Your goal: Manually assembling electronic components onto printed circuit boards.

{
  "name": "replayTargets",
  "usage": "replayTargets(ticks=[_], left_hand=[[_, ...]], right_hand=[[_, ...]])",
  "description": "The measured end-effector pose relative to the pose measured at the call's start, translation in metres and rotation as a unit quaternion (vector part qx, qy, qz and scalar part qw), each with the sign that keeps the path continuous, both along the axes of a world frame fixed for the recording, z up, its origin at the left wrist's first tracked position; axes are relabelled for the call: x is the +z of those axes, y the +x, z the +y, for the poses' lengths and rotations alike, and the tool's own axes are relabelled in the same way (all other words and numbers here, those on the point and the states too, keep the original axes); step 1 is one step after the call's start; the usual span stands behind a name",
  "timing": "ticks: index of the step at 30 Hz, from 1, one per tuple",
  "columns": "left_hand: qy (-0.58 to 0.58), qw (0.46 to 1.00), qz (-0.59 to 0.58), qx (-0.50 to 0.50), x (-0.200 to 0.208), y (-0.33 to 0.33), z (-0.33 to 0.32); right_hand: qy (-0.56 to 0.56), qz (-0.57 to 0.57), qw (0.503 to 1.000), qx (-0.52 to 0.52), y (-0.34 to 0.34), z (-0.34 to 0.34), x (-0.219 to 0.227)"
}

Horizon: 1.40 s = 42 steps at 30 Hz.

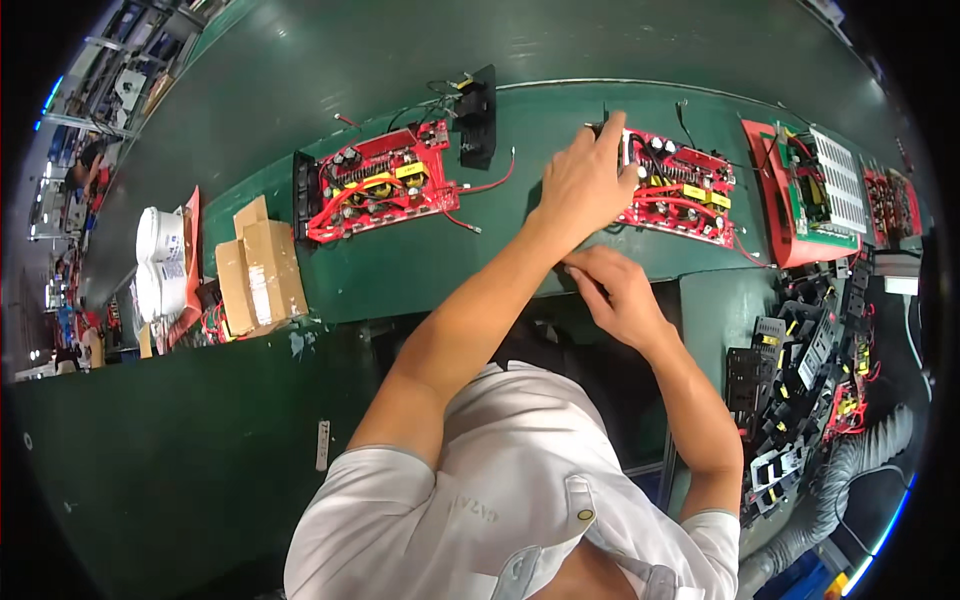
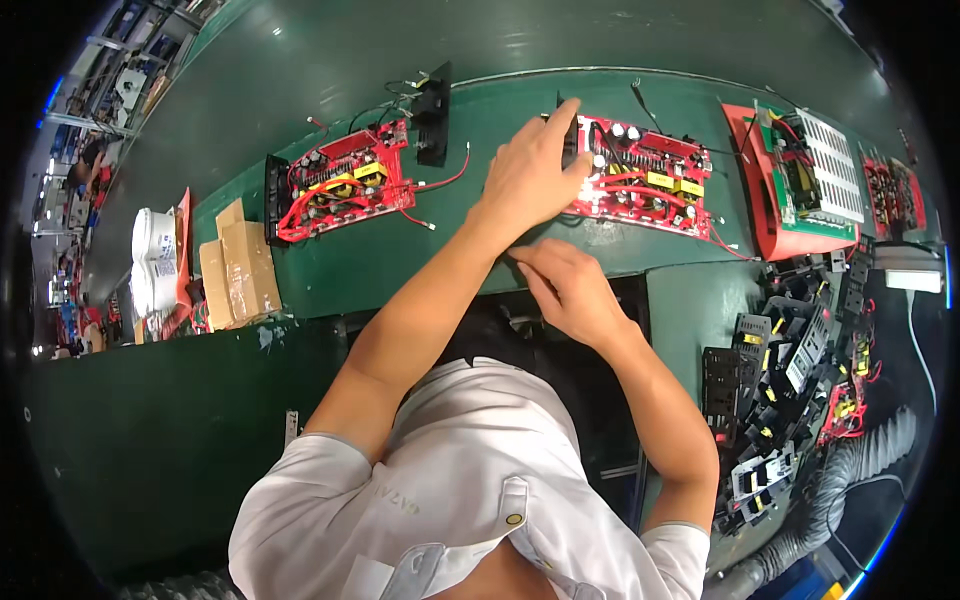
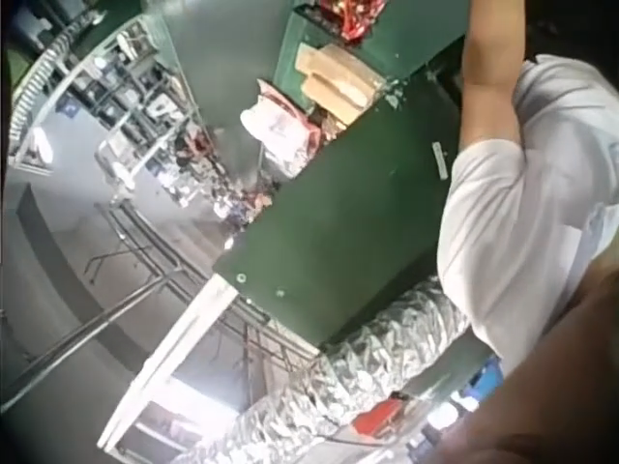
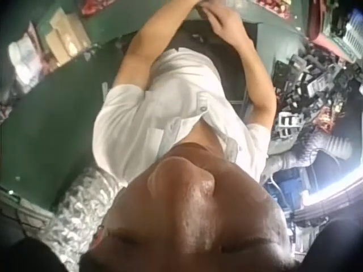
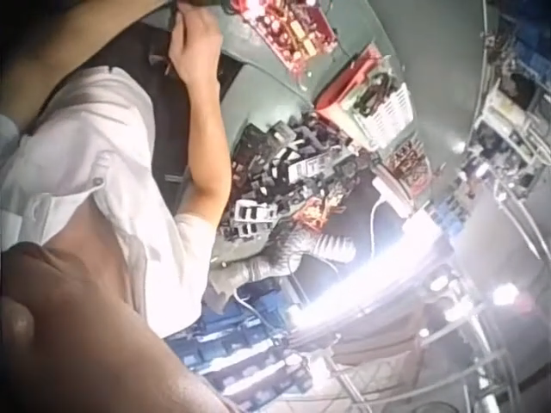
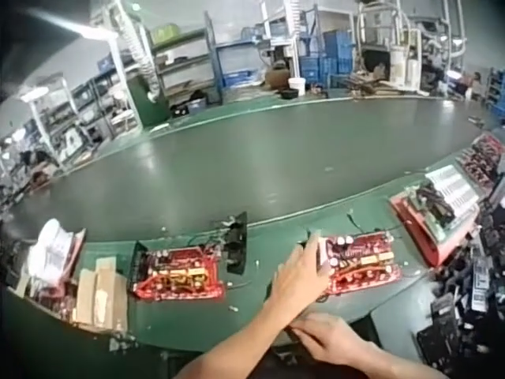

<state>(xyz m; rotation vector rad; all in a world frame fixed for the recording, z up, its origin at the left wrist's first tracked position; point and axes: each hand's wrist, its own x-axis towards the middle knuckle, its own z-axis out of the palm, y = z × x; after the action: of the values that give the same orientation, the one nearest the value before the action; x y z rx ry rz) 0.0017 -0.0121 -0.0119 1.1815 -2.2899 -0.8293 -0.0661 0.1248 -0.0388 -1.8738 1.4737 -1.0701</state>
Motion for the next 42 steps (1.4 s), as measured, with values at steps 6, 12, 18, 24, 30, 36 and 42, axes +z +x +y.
replayTargets(ticks=[6, 12, 18, 24, 30, 36, 42], left_hand=[[-0.078, 0.986, 0.102, -0.105, 0.018, 0.051, -0.004], [-0.155, 0.984, -0.08, -0.034, 0.036, 0.139, -0.023], [-0.202, 0.976, -0.086, -0.008, 0.014, 0.18, -0.028], [-0.067, 0.989, 0.119, -0.064, 0.031, 0.201, -0.031], [0.068, 0.977, 0.119, -0.161, 0.027, 0.227, -0.014], [0.173, 0.957, 0.126, -0.194, 0.006, 0.25, -0.005], [0.254, 0.956, 0.135, -0.062, 0.01, 0.262, 0.0]], right_hand=[[0.02, -0.022, 0.999, -0.022, -0.001, 0.006, 0.003], [0.025, -0.028, 0.999, -0.033, -0.003, 0.005, 0.002], [0.042, -0.016, 0.997, -0.064, 0.01, -0.004, 0.012], [0.133, -0.004, 0.989, -0.057, 0.015, -0.013, 0.025], [0.036, 0.083, 0.996, -0.006, 0.051, -0.061, 0.037], [0.073, 0.164, 0.984, -0.017, 0.087, -0.085, 0.022], [0.075, 0.154, 0.985, -0.014, 0.092, -0.094, 0.015]])
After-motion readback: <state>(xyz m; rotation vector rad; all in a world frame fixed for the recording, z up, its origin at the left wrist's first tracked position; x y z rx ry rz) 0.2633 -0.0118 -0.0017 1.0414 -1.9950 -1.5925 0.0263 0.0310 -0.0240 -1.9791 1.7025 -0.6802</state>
